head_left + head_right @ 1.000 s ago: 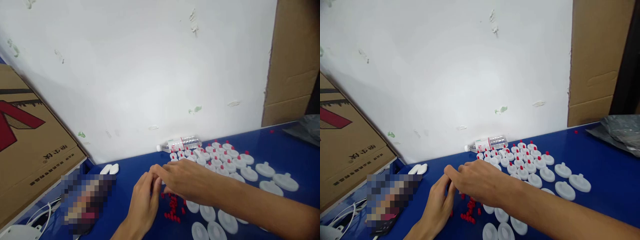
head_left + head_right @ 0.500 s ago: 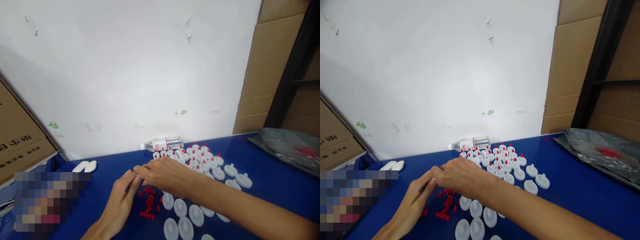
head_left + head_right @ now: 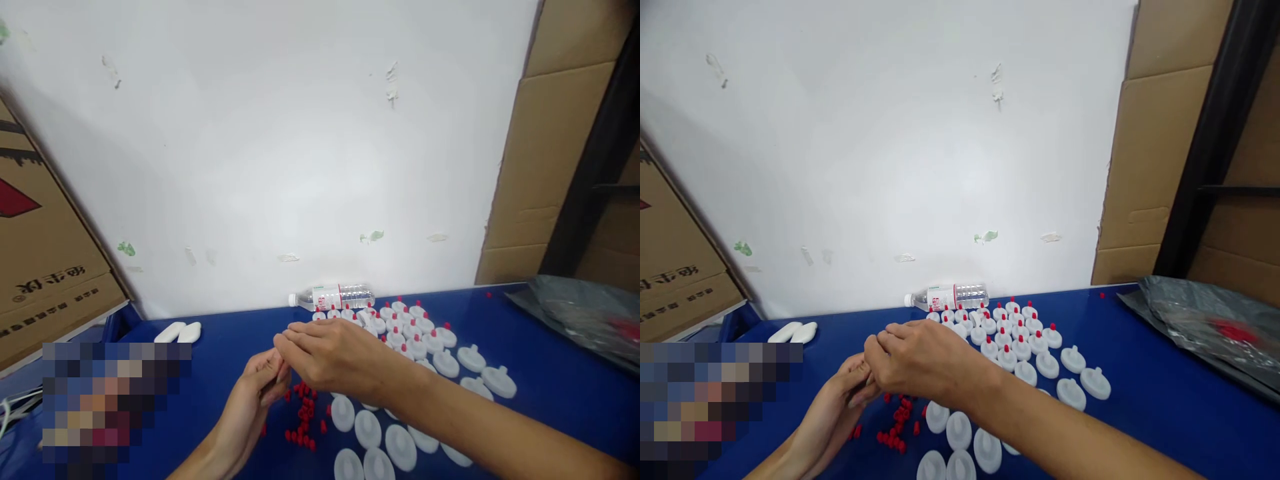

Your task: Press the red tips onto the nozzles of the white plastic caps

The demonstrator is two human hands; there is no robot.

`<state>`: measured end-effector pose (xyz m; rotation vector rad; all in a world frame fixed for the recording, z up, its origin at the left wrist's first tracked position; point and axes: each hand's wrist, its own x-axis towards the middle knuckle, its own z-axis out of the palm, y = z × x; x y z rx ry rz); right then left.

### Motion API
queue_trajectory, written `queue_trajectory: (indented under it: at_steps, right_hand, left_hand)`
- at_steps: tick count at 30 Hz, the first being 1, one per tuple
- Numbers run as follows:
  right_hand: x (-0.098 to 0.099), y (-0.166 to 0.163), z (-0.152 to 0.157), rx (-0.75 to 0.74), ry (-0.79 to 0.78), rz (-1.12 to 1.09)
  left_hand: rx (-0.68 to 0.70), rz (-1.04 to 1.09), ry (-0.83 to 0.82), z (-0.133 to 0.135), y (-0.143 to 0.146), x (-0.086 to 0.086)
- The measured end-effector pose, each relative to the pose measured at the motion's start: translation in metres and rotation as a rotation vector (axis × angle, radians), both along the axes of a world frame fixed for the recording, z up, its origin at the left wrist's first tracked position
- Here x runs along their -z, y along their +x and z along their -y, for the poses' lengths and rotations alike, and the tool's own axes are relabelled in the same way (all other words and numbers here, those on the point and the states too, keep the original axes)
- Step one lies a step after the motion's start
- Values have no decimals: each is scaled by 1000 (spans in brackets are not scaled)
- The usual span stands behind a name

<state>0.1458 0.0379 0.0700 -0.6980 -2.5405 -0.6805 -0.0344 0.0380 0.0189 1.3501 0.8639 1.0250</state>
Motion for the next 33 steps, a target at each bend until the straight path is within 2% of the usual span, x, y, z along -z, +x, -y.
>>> queue_trajectory:
  at_steps: [4, 9, 14, 20, 26, 29, 31, 33]
  right_hand:
    - [-8, 30, -16, 16, -36, -74]
    - [-17, 78, -40, 208, -153, -273]
    - [-3, 67, -41, 276, -336, -299]
    - [13, 52, -39, 279, -427, -249]
    - [28, 50, -43, 286, -484, -190]
    - [28, 51, -43, 280, -471, -173]
    - [24, 52, -43, 290, -449, -171]
    - [19, 53, -43, 330, -416, -177]
  left_hand:
    - [16, -22, -40, 1, -6, -7]
    - [-169, -382, 208, -17, -20, -10]
    - [-152, -634, 351, -20, -21, -4]
    - [-86, -932, 565, -10, -15, 0]
    - [-76, -971, 595, -10, -15, 6]
    - [-95, -966, 599, -8, -16, 7]
    - [-125, -883, 593, -9, -17, 6]
    - [-163, -707, 544, -11, -18, 5]
